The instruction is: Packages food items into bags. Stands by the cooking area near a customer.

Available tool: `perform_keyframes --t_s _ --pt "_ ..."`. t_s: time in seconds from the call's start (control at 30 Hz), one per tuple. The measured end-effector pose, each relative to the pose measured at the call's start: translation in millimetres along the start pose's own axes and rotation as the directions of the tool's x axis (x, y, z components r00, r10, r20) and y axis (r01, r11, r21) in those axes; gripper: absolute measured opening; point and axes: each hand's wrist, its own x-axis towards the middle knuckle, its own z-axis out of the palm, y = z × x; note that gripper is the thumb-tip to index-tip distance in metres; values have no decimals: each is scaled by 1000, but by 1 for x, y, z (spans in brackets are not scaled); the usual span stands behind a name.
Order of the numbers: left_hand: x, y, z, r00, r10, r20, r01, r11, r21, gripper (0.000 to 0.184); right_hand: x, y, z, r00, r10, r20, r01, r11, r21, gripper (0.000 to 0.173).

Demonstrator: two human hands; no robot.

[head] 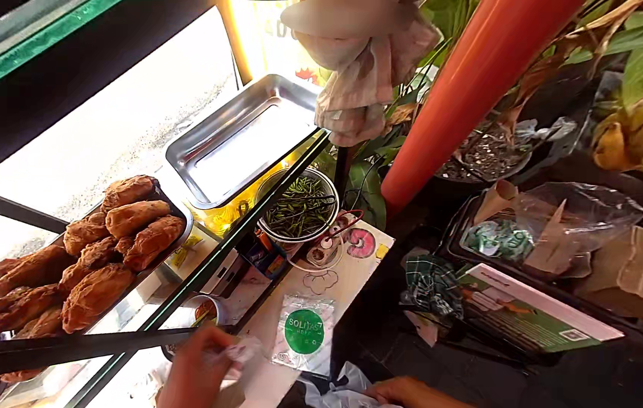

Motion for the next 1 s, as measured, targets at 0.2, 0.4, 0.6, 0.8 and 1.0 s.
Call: perform_keyframes --t_s 0.2,0.4,0.6,0.8,1.0 --pt "84 -55 122 758 -343 555 159 922 353 66 29 9 -43 980 144 137 -144 990 -9 31" --pt "119 -69 178 693 -516 502 173 796 580 47 96 -19 -97 781 224 -583 -30 946 323 14" --pt "111 -56 163 692 -510 510 125 782 611 35 184 19 -61 852 16 -523 80 984 161 30" --pt "101 -67 149 720 -331 610 15 886 463 33 184 38 -59 987 135 86 -120 980 -160 32" --pt "88 -57 156 700 -158 697 -119 936 331 27 204 17 -51 931 364 41 -278 775 -567 24"
